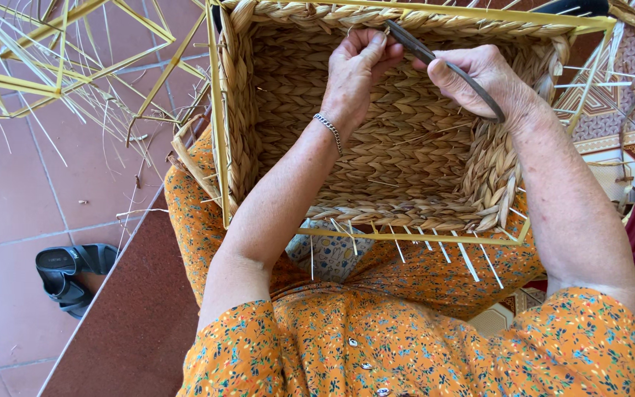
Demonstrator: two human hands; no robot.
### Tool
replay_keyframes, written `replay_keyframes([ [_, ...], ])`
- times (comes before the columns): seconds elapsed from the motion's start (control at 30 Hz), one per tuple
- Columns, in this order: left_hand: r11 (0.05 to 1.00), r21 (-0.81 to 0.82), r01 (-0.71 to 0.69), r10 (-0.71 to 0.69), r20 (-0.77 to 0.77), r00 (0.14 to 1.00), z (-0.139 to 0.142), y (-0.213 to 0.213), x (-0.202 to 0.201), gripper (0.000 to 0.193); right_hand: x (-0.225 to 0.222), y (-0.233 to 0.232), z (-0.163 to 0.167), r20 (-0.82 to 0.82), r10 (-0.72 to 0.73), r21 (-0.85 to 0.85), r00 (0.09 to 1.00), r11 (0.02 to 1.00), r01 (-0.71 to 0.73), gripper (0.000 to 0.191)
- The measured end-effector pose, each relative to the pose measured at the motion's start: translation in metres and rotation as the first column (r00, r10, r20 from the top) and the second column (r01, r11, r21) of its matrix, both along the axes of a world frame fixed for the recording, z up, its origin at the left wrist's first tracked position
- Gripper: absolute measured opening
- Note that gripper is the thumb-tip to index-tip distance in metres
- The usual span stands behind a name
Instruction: The person is weaving a basket using dried palm leaves. They use a pair of scissors to trim the excess material and a hammer to secure the weave. The person is sitting cross-legged on the floor while working.
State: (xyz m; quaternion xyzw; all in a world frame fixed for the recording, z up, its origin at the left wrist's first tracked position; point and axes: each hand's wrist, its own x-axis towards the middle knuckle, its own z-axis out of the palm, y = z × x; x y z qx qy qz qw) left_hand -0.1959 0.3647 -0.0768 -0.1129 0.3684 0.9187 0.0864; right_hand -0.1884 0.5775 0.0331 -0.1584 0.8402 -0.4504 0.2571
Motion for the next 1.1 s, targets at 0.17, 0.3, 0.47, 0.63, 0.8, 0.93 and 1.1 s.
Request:
replay_keyframes([
  [0.17, 0.964, -0.213, 0.158, -0.111, 0.215, 0.97, 0.021, -0.019, 0.006, 0.008, 0.004, -0.001, 0.008, -0.035, 0.027, 0.218, 0.999, 0.976, -0.019, 0.06],
  [0.3, 0.854, -0.421, 0.305, -0.197, 0.281, 0.939, 0.038, -0.051, 0.006, 0.035, 0.016, 0.0, 0.018, -0.147, 0.167, 0.224, 0.975, 0.966, -0.131, 0.062],
  [0.47, 0.953, -0.282, 0.112, -0.044, 0.237, 0.97, 0.054, -0.071, 0.011, 0.023, 0.011, -0.007, 0.02, 0.037, 0.111, -0.022, 0.993, 0.994, -0.11, 0.062],
  [0.63, 0.937, -0.345, 0.061, 0.008, 0.194, 0.981, 0.046, -0.062, 0.012, 0.021, 0.001, -0.02, 0.021, 0.037, 0.138, 0.03, 0.99, 0.99, -0.139, 0.059],
  [0.8, 0.967, -0.253, 0.017, 0.019, 0.139, 0.99, 0.019, -0.059, 0.009, 0.018, -0.005, -0.031, 0.02, 0.072, 0.094, 0.158, 0.993, 0.982, -0.104, 0.057],
  [0.93, 0.959, -0.283, 0.012, 0.024, 0.124, 0.992, 0.007, -0.058, 0.007, 0.014, -0.012, -0.038, 0.017, -0.006, 0.138, 0.277, 0.99, 0.952, -0.131, 0.057],
  [1.1, 0.946, -0.323, 0.017, 0.016, 0.099, 0.995, 0.009, -0.056, 0.01, 0.013, -0.014, -0.047, 0.018, 0.068, 0.008, 0.275, 0.998, 0.961, -0.027, 0.061],
])
